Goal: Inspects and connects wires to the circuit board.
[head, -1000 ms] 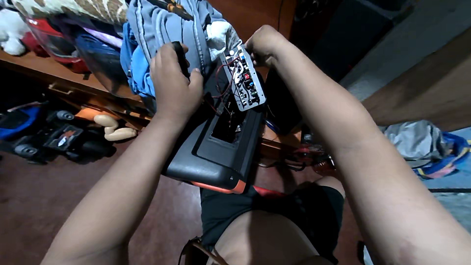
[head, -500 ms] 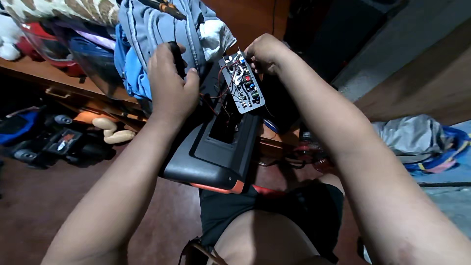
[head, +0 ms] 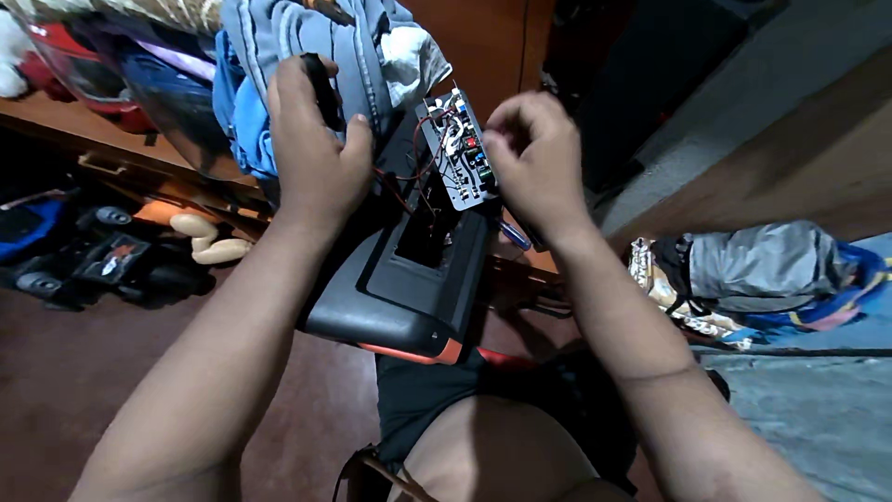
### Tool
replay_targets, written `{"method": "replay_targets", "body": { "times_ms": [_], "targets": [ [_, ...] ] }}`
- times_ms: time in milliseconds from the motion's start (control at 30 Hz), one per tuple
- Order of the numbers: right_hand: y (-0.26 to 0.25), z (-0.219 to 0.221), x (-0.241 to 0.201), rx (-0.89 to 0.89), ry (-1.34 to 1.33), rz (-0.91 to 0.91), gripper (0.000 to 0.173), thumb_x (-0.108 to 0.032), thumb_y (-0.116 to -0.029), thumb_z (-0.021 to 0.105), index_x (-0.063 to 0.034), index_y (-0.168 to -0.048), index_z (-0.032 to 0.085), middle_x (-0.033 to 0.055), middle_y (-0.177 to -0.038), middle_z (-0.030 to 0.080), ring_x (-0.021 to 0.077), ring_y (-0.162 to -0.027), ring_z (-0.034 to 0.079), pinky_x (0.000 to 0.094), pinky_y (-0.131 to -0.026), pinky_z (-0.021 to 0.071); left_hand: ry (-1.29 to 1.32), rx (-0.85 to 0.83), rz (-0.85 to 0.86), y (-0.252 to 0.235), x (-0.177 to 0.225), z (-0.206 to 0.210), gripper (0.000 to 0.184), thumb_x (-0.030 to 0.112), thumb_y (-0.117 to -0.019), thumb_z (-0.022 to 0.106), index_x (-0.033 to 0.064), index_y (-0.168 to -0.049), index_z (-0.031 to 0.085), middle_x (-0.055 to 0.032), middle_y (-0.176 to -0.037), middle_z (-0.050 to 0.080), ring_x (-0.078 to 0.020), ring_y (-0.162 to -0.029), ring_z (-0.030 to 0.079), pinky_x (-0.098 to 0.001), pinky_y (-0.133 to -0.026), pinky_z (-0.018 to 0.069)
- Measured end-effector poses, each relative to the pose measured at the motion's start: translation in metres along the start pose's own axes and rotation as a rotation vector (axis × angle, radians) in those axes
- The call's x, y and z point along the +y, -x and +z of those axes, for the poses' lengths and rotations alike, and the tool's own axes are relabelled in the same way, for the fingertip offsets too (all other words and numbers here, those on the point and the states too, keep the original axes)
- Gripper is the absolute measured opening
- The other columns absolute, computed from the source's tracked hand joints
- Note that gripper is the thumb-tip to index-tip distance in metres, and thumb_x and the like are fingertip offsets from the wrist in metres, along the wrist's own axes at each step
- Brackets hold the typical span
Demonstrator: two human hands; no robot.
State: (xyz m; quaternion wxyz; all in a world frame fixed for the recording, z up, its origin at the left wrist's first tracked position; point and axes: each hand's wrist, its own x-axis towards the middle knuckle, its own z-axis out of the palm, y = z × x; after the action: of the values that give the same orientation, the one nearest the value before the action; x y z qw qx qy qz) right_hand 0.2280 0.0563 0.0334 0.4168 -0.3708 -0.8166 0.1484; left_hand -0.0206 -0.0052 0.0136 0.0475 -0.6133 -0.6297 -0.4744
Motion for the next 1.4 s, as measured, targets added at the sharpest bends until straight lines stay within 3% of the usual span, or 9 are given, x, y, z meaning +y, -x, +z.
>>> {"method": "replay_targets", "body": {
  "times_ms": [133, 233, 333, 567, 767, 933, 1100, 1300, 1400],
  "targets": [
    [0.046, 0.022, -0.021, -0.323, 0.095, -0.051, 0.016, -0.019, -0.0978, 0.065, -0.0091, -0.103, 0.076, 0.0071, -0.101, 0.069, 0.0195, -0.092, 0.069, 0.0411, -0.077, 0.0605, 0.032, 0.007, 0.025, -0.001, 0.004, 0.003, 0.049, 0.024, -0.0960, 0.055, 0.0009, -0.139, 0.050, -0.0189, -0.128, 0.056, -0.0195, -0.105, 0.060, -0.0319, -0.087, 0.0511],
    [0.056, 0.040, -0.029, -0.430, 0.241, 0.012, 0.021, -0.026, -0.1004, 0.063, -0.0102, -0.106, 0.075, 0.0074, -0.102, 0.071, 0.0236, -0.093, 0.071, 0.0463, -0.074, 0.0598, 0.028, 0.001, 0.038, -0.001, 0.009, 0.005, 0.049, 0.023, -0.0953, 0.054, 0.0014, -0.139, 0.050, -0.0190, -0.129, 0.056, -0.0199, -0.106, 0.059, -0.0320, -0.088, 0.0509],
    [0.057, 0.054, -0.044, -0.461, 0.360, 0.080, 0.026, -0.030, -0.1024, 0.060, -0.0110, -0.116, 0.074, 0.0084, -0.108, 0.072, 0.0266, -0.096, 0.072, 0.0479, -0.075, 0.0597, 0.020, -0.012, 0.048, -0.001, 0.012, 0.005, 0.050, 0.023, -0.0962, 0.054, 0.0015, -0.140, 0.049, -0.0199, -0.132, 0.056, -0.0209, -0.108, 0.060, -0.0329, -0.089, 0.0517],
    [0.055, 0.079, -0.055, -0.438, 0.448, 0.151, 0.022, -0.021, -0.1024, 0.057, -0.0105, -0.115, 0.072, 0.0098, -0.112, 0.071, 0.0279, -0.095, 0.072, 0.0476, -0.069, 0.0594, 0.006, -0.017, 0.070, 0.001, 0.018, 0.004, 0.050, 0.022, -0.0944, 0.055, 0.0011, -0.139, 0.050, -0.0209, -0.130, 0.056, -0.0238, -0.109, 0.060, -0.0360, -0.091, 0.0512],
    [0.068, 0.053, -0.034, -0.313, -0.047, 0.117, 0.017, -0.015, -0.1016, 0.058, -0.0051, -0.106, 0.071, 0.0099, -0.104, 0.070, 0.0204, -0.090, 0.069, 0.0408, -0.078, 0.0590, 0.061, 0.015, 0.122, 0.001, 0.013, 0.003, 0.048, 0.021, -0.0956, 0.056, -0.0005, -0.138, 0.050, -0.0212, -0.128, 0.057, -0.0222, -0.103, 0.060, -0.0337, -0.087, 0.0517],
    [0.073, 0.025, -0.019, -0.176, -0.644, 0.201, 0.011, -0.006, -0.1042, 0.050, -0.0023, -0.105, 0.060, 0.0074, -0.100, 0.068, 0.0102, -0.068, 0.063, 0.0252, -0.058, 0.0553, 0.120, 0.049, 0.179, 0.002, 0.013, 0.004, 0.049, 0.021, -0.0955, 0.055, -0.0022, -0.138, 0.050, -0.0201, -0.125, 0.059, -0.0205, -0.101, 0.061, -0.0325, -0.084, 0.0519],
    [0.076, 0.020, -0.007, -0.034, -1.032, 0.226, 0.014, -0.003, -0.1064, 0.039, -0.0054, -0.107, 0.052, 0.0113, -0.110, 0.067, 0.0193, -0.087, 0.072, 0.0339, -0.071, 0.0629, 0.144, 0.017, 0.197, 0.002, 0.020, 0.005, 0.048, 0.021, -0.0944, 0.056, 0.0013, -0.138, 0.053, -0.0196, -0.127, 0.057, -0.0181, -0.101, 0.060, -0.0293, -0.083, 0.0514],
    [0.093, 0.028, -0.004, 0.074, -1.185, 0.269, 0.015, -0.010, -0.1084, 0.040, -0.0124, -0.108, 0.055, 0.0081, -0.111, 0.069, 0.0185, -0.093, 0.073, 0.0329, -0.079, 0.0622, 0.097, -0.112, 0.138, 0.005, 0.028, 0.003, 0.058, 0.024, -0.0920, 0.060, 0.0167, -0.148, 0.048, -0.0167, -0.136, 0.050, -0.0153, -0.099, 0.058, -0.0275, -0.076, 0.0488],
    [0.098, 0.031, -0.004, 0.104, -1.215, 0.296, 0.015, -0.014, -0.1096, 0.042, -0.0134, -0.111, 0.057, 0.0073, -0.111, 0.069, 0.0174, -0.092, 0.072, 0.0326, -0.079, 0.0621, 0.140, -0.208, 0.189, 0.005, 0.027, 0.004, 0.061, 0.022, -0.0912, 0.059, 0.0136, -0.149, 0.044, -0.0141, -0.123, 0.061, -0.0157, -0.087, 0.062, -0.0319, -0.072, 0.0521]
  ]
}}
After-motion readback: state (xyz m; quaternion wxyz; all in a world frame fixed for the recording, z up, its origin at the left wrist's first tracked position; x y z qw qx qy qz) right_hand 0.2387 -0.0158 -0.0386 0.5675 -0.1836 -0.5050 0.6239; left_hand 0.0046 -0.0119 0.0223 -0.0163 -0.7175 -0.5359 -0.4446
